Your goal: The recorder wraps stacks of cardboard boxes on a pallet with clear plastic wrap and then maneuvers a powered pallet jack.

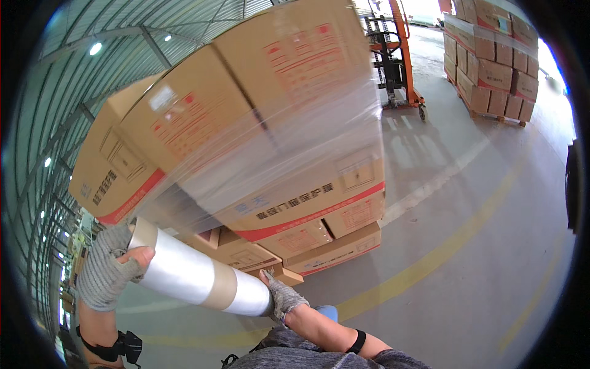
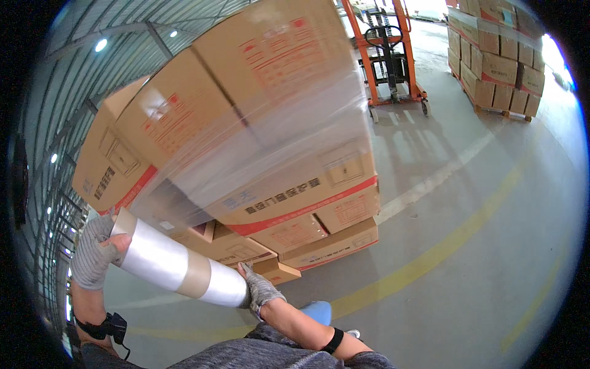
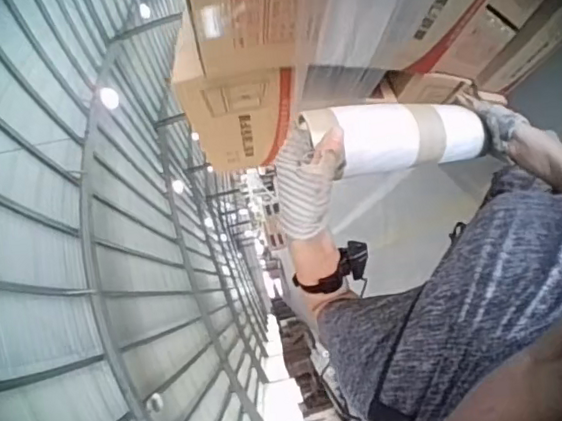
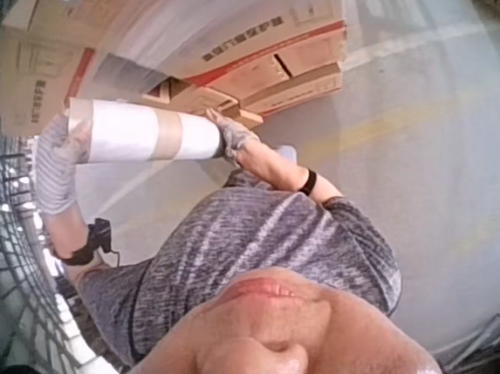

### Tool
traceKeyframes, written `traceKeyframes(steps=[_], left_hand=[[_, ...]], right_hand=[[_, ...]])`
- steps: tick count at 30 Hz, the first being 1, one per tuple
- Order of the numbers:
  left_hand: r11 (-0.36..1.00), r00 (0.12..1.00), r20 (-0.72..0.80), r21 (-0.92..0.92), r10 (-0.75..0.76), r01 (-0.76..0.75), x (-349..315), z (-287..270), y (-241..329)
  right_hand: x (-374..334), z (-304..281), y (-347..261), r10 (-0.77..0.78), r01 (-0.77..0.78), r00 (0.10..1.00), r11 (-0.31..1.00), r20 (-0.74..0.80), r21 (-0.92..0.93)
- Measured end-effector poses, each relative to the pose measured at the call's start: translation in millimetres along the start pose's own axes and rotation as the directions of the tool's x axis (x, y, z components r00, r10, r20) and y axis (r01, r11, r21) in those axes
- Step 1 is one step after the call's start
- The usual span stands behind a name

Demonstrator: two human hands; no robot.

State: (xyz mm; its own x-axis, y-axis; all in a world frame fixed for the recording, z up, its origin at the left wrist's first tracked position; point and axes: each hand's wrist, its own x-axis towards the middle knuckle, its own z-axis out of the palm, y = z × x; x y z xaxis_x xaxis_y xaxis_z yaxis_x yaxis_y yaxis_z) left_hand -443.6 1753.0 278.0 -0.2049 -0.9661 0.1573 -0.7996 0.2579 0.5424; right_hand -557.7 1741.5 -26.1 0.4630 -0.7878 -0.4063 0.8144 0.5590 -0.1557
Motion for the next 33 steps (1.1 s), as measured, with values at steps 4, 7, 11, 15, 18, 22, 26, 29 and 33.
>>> traceKeyframes(steps=[4,7,11,15,18,22,26,29,33], left_hand=[[0.997,0.995,-0.061,0.025,0.077,-0.076,23.4,64.0,56.9],[0.998,0.998,0.001,-0.004,0.067,-0.067,55.9,109.0,92.6],[1.000,0.981,0.194,0.005,-0.031,0.030,104.3,168.3,171.1],[0.983,0.945,0.271,0.056,-0.183,0.174,151.2,226.2,253.1],[0.985,0.932,0.320,0.046,-0.172,0.166,182.7,270.9,298.5],[0.993,0.952,0.283,0.043,-0.115,0.108,222.4,320.5,330.7],[0.984,0.982,0.060,0.032,-0.177,0.175,236.1,349.5,390.7],[0.960,0.960,0.043,0.067,-0.275,0.272,267.5,368.7,433.1],[0.896,0.895,0.049,0.036,-0.444,0.443,327.1,395.6,476.3]], right_hand=[[-29.4,-38.1,-60.1,0.003,0.000,0.999,0.998,-0.039,0.068],[-41.9,-70.3,-118.6,0.021,-0.018,0.998,0.998,-0.054,0.068],[-42.9,-116.0,-194.9,-0.040,0.043,0.987,0.999,-0.154,0.020],[-62.1,-156.5,-278.8,0.060,-0.052,0.998,0.981,-0.036,0.184],[-82.6,-169.2,-331.4,0.100,-0.090,0.994,0.981,-0.046,0.171],[-106.3,-194.1,-404.6,0.140,-0.130,0.988,0.981,-0.065,0.143],[-137.3,-201.6,-493.5,0.172,-0.166,0.982,0.982,-0.074,0.088],[-131.2,-204.7,-554.6,0.209,-0.206,0.976,0.978,-0.064,0.044],[-103.5,-202.8,-602.7,0.282,-0.282,0.958,0.959,-0.052,0.011]])
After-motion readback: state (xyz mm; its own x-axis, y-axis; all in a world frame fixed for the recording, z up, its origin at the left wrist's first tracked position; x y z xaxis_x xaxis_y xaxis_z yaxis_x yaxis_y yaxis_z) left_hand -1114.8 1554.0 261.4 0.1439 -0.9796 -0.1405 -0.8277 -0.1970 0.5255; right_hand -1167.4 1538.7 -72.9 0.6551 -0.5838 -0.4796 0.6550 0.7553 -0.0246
